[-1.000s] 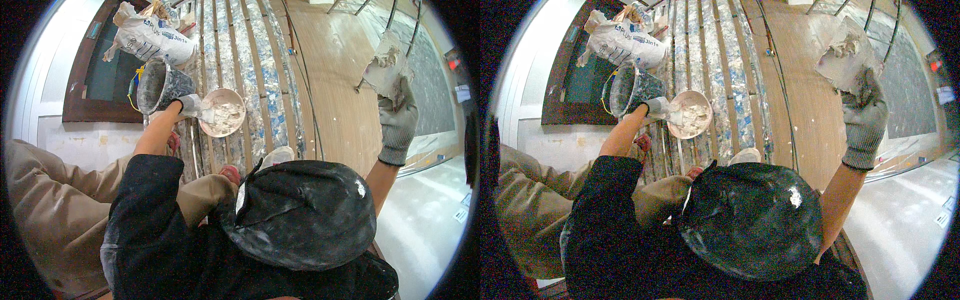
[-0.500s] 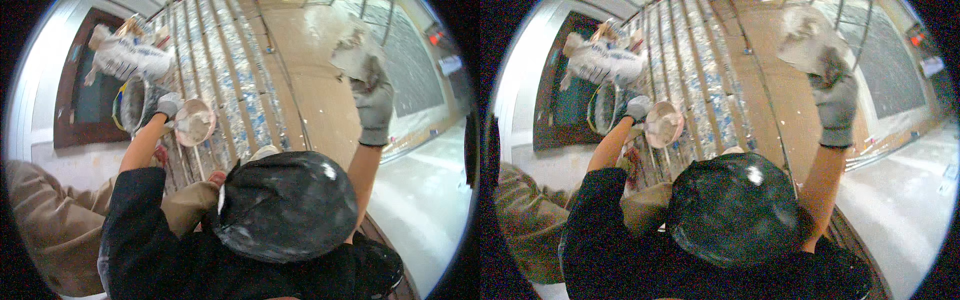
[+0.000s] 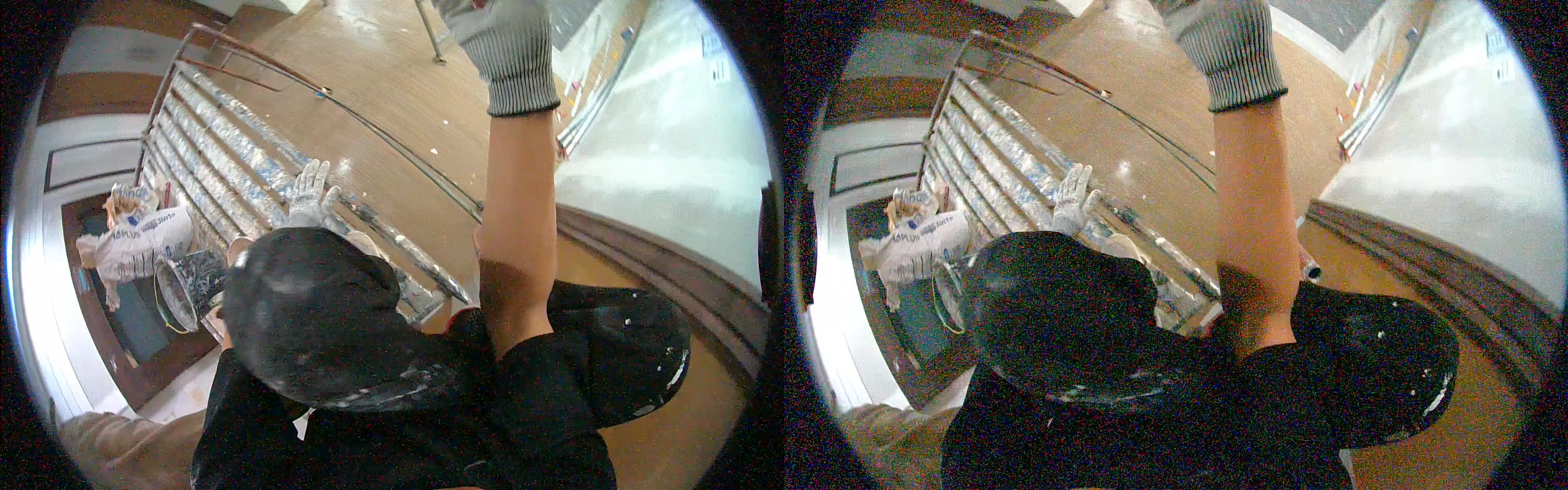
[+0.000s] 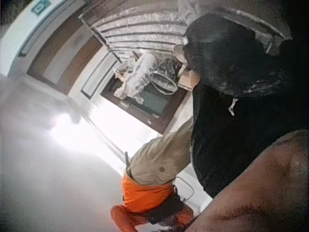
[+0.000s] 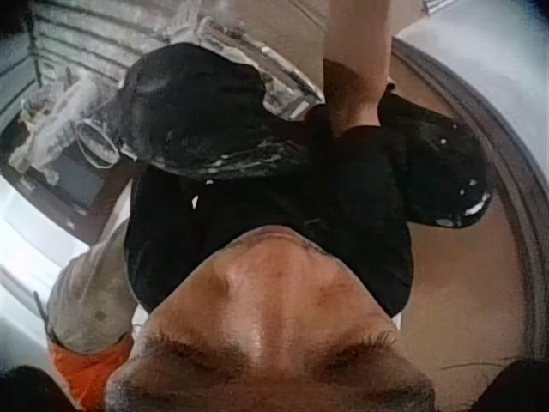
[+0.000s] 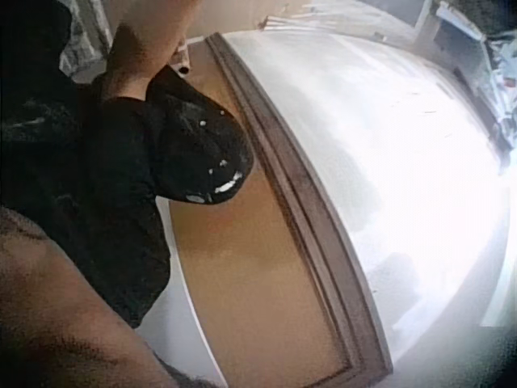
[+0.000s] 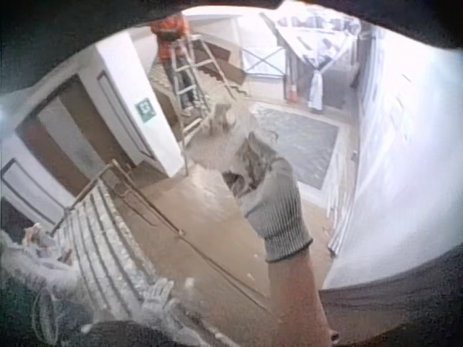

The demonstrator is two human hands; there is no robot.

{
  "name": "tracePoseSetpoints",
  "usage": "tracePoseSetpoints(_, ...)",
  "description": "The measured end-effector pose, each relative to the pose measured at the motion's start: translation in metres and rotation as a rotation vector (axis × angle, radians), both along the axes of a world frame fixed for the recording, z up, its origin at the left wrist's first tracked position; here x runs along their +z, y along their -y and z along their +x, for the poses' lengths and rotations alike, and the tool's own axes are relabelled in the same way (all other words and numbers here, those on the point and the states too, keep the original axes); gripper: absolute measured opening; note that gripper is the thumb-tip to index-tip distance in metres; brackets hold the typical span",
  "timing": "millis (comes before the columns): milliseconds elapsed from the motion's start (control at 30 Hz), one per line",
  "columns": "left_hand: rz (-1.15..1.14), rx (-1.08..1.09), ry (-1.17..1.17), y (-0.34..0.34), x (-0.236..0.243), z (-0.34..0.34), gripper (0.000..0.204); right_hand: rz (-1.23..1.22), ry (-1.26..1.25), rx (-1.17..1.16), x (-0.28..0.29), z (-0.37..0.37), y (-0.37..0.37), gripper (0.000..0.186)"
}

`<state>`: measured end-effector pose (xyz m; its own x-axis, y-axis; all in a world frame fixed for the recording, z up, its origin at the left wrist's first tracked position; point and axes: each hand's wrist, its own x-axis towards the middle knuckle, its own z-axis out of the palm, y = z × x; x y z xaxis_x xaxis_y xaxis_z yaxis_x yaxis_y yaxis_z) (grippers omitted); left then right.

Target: The person applies joint compound to the upper edge of a door frame using a putty knife. They scoop the compound from a small container onto the putty knife and smooth it along the seam between the frame and the wall.

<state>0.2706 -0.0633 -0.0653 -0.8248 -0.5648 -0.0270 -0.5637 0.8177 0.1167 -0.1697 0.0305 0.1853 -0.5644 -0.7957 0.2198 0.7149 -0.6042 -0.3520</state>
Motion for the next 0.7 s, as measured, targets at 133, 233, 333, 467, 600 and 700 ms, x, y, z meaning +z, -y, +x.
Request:
tracePoseSetpoints(133, -0.038, 0.08, 0.195, 0.012, -0.051, 0.015, 0.064, 0.028, -0.014, -0.099, -0.014, -0.036, -0.018, 0.028)
tracePoseSetpoints(233, 0.064, 0.118, 0.237, 0.012, -0.057, -0.01, 0.067, 0.094, -0.148, -0.257, -0.024, -0.05, -0.038, 0.031)
tracePoseSetpoints(333, 0.141, 0.108, 0.329, 0.017, -0.047, -0.003, 0.063, 0.177, -0.33, -0.425, -0.037, -0.047, -0.048, 0.033)
tracePoseSetpoints(467, 0.202, 0.212, 0.297, 0.006, -0.037, -0.009, 0.062, 0.262, -0.499, -0.566, -0.047, -0.038, -0.051, 0.037)
tracePoseSetpoints(600, 0.21, 0.23, 0.284, 0.012, -0.037, -0.017, 0.062, 0.32, -0.524, -0.619, -0.049, -0.041, -0.051, 0.04)
tracePoseSetpoints(700, 0.163, 0.151, 0.333, 0.016, -0.044, -0.021, 0.066, 0.305, -0.345, -0.549, -0.051, -0.05, -0.06, 0.042)
